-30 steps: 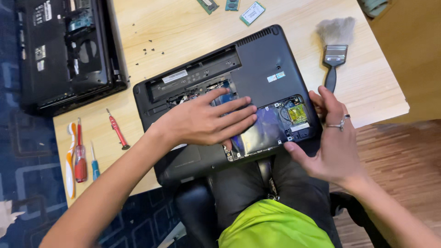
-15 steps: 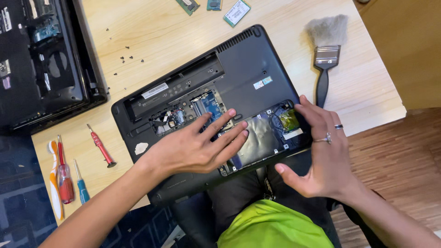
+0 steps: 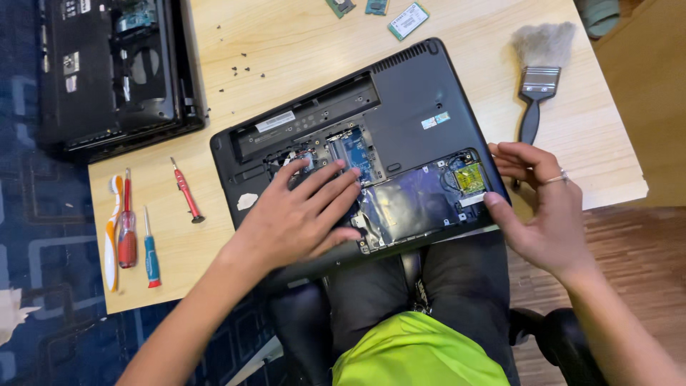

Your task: The person disassembles a laptop by removing screws and opening the case. They then remove the hard drive and RAM modules, place them on the table, and proceed to reinsert the hard drive and RAM back into the laptop, securing them with screws.

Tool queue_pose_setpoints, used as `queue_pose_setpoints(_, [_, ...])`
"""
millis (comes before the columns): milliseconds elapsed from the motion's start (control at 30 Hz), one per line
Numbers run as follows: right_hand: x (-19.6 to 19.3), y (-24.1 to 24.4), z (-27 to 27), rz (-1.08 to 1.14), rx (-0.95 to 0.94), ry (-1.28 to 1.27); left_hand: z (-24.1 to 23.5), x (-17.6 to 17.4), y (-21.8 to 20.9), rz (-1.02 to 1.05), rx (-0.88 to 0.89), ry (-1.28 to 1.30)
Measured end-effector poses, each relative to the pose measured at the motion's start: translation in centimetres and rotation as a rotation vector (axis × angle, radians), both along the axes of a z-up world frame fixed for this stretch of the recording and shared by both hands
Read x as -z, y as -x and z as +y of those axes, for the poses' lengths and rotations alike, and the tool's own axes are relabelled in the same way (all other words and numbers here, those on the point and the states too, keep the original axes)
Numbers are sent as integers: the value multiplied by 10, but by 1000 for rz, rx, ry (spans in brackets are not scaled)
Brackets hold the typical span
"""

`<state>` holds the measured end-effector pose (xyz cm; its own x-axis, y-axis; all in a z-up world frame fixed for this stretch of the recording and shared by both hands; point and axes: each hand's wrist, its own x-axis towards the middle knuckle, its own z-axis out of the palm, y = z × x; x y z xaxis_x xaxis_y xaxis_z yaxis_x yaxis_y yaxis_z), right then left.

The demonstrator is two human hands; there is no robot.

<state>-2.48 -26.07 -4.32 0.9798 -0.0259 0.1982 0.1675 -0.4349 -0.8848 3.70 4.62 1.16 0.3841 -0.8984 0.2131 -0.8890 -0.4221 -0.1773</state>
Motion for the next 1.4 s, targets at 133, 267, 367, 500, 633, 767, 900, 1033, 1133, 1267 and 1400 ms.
queue_pose_setpoints(133, [3,-1,-2,15,29,17,3,7,53,102,-305,11])
queue_pose_setpoints(267, [6,2,-3,-58,26,108,3,37,75,-37,-483,-42])
queue_pose_setpoints(367, [7,4,0,-92,38,161,8,37,68,-137,-446,-5])
queue_pose_setpoints(500, [15,5,2,-151,58,232,24,38,49,-125,-332,67])
queue_pose_setpoints(633, [24,4,3,-209,64,276,26,42,47,-106,-331,69])
queue_pose_setpoints(767, [26,3,4,-231,60,267,23,43,52,-68,-360,72])
queue_pose_setpoints(900, [27,2,5,-250,88,246,18,46,60,-55,-406,88])
queue_pose_setpoints(1033, [22,2,4,-188,93,165,13,44,67,-56,-420,81])
queue_pose_setpoints(1133, [20,2,3,-166,96,171,12,48,68,-108,-425,79])
queue_pose_setpoints(1267, [21,3,2,-160,94,158,11,51,69,-107,-434,107])
queue_pose_setpoints(1400, [20,2,2,-195,69,164,10,51,71,-89,-446,133])
